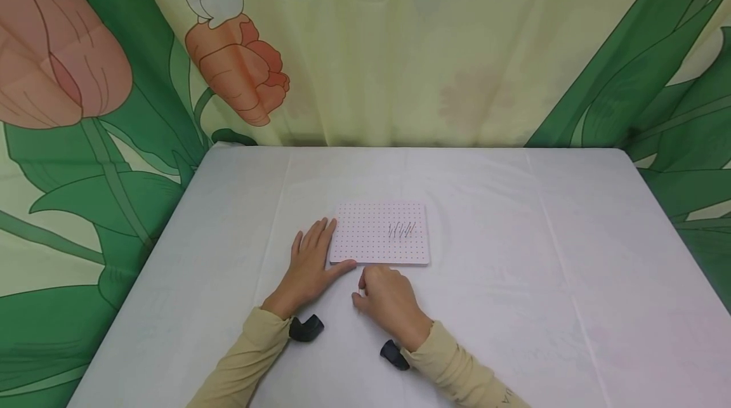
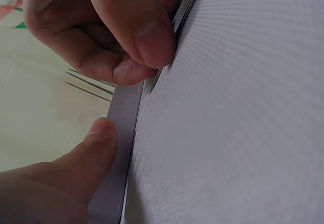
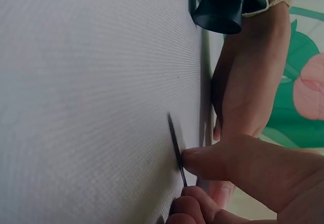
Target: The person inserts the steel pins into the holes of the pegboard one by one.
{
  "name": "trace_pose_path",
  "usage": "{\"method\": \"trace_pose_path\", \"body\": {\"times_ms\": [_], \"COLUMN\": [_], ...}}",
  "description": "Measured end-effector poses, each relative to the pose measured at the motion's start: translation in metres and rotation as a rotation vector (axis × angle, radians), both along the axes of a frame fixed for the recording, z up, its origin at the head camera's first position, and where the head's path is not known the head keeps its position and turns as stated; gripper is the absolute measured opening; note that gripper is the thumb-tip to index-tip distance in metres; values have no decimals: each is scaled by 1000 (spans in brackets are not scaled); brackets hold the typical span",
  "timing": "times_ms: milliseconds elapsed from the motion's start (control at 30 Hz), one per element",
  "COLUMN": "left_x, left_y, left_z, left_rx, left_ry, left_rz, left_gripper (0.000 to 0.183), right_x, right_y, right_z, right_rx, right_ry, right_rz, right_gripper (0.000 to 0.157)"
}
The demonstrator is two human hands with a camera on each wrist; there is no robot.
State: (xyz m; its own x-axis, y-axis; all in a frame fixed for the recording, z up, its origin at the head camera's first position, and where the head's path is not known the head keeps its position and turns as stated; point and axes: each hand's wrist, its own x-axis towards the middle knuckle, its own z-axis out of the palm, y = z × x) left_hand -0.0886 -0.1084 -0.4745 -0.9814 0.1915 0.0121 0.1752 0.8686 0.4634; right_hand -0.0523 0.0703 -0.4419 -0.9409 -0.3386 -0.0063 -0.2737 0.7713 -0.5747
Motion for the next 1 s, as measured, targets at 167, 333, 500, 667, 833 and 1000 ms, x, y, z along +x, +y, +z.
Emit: {"method": "trace_pose_path", "body": {"times_ms": [167, 333, 500, 667, 833, 1000], "left_x": [0, 0, 0, -1, 0, 0], "left_y": [0, -1, -1, -1, -1, 0], "left_z": [0, 0, -2, -1, 0, 0], "left_rx": [7, 15, 19, 25, 20, 14], "left_ry": [1, 1, 5, 12, 7, -5], "left_rz": [-3, -3, -4, -8, -11, -4], "left_gripper": [95, 95, 95, 95, 95, 95], "right_x": [2, 4, 8, 11, 10, 8], "right_y": [-1, -2, -5, -7, -6, -3], "right_z": [1, 2, 0, -4, -3, -3], "right_rx": [21, 105, 238, 304, 253, 185], "right_ry": [37, 115, 267, 395, 336, 314], "right_rz": [13, 46, 74, 84, 61, 58], "right_gripper": [10, 22, 25, 21, 21, 23]}}
